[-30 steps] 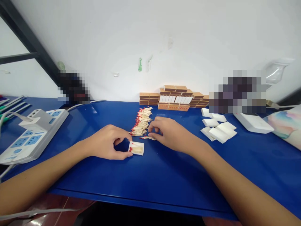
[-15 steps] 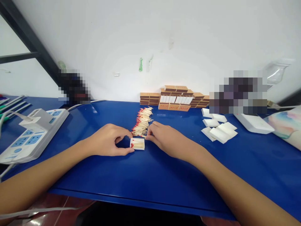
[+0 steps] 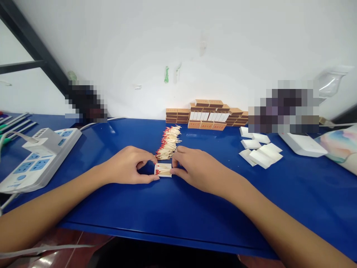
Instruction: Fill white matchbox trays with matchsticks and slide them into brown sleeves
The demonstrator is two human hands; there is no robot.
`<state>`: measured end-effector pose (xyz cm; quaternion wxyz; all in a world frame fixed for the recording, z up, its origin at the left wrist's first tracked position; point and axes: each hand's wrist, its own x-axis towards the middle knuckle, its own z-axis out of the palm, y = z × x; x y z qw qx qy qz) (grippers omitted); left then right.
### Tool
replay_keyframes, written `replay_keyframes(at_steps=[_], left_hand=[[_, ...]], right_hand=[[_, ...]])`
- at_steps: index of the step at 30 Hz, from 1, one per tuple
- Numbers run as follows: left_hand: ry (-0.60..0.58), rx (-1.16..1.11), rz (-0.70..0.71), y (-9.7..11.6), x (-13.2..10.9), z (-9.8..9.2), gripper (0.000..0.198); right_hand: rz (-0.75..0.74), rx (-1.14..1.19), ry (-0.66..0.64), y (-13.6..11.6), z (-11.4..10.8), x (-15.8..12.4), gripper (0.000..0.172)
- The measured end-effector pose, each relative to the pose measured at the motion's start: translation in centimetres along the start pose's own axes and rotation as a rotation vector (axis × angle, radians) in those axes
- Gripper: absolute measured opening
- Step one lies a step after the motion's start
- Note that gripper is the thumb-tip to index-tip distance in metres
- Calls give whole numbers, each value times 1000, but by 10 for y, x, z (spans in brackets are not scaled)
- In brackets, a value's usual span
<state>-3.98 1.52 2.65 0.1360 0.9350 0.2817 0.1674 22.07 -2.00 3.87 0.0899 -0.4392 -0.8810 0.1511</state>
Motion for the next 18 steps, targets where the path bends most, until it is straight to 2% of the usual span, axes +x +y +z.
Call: replay_keyframes(at_steps=[5,12,18], left_hand=[[-4,7,0,0,0,0,31],[-15,6,6,1,0,1,30],[-12,5,28,1,-1,2,30]], right_hand=[[-33,60,-21,1,-3,-1,20],[-46,71,18,-4,0,0,11],[-59,120,108,-6,7,4,12]])
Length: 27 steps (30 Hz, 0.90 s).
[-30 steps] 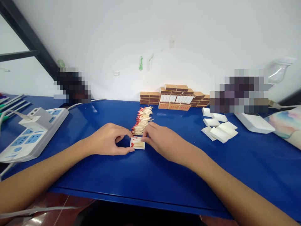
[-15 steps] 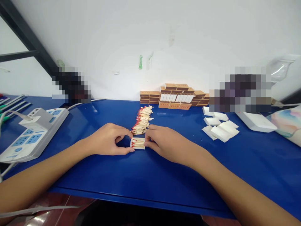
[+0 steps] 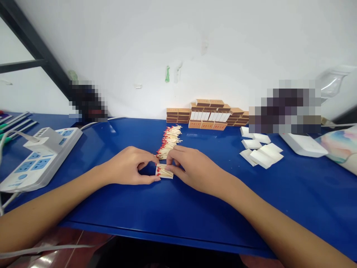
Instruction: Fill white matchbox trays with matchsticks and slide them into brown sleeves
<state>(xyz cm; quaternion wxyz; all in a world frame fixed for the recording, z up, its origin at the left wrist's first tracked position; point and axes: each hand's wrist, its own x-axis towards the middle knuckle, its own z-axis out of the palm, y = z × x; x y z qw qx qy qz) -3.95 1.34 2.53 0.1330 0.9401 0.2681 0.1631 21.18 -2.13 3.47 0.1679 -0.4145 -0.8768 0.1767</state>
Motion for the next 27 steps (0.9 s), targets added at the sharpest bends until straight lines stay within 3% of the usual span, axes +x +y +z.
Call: replay_keyframes(at_steps=[2,8,16,22,27], left_hand=[[3,-4,0,1,0,1,30],[-1,-29,6,7,-1,0,31],[15,-55,3,4,0,0,30],[4,-75,3,5,0,2,29],[23,-85,3,4,0,1,30]], right_hand=[[-13,20,33,-1,6,1,5],[-77,-33,89,-2,24,4,6],[-128,-227,167,-1,19,4,13],[-179,-212,107,-1,23,5,15],[-210,-292,189,-3,22,3,22]])
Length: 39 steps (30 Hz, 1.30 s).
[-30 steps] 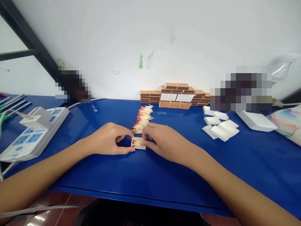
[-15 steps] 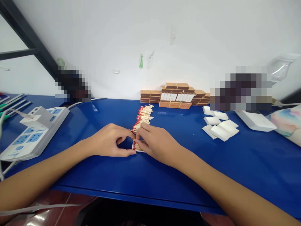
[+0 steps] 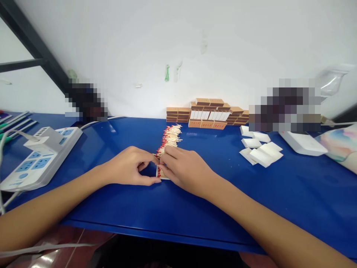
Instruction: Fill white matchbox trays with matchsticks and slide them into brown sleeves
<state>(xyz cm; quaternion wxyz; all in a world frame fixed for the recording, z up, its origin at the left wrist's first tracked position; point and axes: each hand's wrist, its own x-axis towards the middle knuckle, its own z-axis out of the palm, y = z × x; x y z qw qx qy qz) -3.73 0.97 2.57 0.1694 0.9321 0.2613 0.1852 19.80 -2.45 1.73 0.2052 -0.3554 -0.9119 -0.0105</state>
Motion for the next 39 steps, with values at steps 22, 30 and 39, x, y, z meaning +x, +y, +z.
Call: replay_keyframes(at_steps=[22,30,39], left_hand=[[-69,88,9,4,0,-7,27],[-65,106,0,0,0,-6,28],[-53,99,-3,-2,0,-5,30]], right_hand=[[184,32,-105,15,11,13,8],[239,89,-164,22,1,8,14],[249,112,-229,26,-3,4,12]])
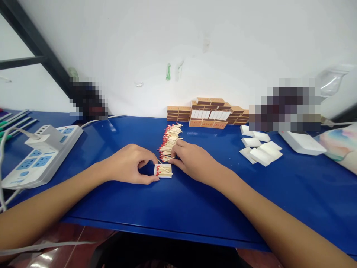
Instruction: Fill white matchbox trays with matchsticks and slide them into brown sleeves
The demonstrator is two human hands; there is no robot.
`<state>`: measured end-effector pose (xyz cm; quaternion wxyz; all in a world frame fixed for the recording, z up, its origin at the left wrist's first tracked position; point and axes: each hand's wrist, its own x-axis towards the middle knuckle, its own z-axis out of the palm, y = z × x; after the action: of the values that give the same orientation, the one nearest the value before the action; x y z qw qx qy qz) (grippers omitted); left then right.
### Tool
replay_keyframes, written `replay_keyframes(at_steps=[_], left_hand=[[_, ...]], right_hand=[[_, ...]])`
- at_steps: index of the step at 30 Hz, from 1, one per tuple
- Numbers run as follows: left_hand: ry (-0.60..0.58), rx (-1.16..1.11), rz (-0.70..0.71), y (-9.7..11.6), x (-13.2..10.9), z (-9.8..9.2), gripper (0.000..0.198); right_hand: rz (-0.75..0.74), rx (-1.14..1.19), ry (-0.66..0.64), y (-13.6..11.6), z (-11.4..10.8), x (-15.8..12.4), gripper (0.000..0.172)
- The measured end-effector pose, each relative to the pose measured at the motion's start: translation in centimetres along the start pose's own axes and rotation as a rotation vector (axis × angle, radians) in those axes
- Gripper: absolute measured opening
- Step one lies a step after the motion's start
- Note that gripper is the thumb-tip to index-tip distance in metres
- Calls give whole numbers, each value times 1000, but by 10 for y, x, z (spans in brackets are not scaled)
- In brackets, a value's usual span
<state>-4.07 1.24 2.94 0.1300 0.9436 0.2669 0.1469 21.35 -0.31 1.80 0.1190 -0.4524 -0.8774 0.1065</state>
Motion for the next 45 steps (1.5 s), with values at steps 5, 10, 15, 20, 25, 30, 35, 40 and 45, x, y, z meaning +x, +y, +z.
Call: replay_keyframes(at_steps=[5,10,15,20,25,30,35,40,45], left_hand=[[-10,-2,-20,0,0,-1,30],[-19,-2,-32,-1,1,-1,30],[-14,8,-29,-3,1,1,31],[-2,6,-31,-5,1,1,30],[1,11,-37,-6,1,1,32],[-1,16,-46,-6,1,2,33],[7,16,-41,-6,1,1,33],[24,39,-71,-5,2,2,33],[26,38,-100,-5,2,4,34]], right_hand=[[6,-70,3,0,2,0,14],[-9,-80,29,1,3,1,13],[-2,-118,5,-1,6,4,11],[15,-182,1,6,6,4,14],[11,-196,1,10,5,2,15],[-4,-191,6,6,8,1,15],[-2,-240,23,12,7,2,18],[7,-194,74,14,-8,-3,16],[-21,-91,54,0,-14,-9,17]])
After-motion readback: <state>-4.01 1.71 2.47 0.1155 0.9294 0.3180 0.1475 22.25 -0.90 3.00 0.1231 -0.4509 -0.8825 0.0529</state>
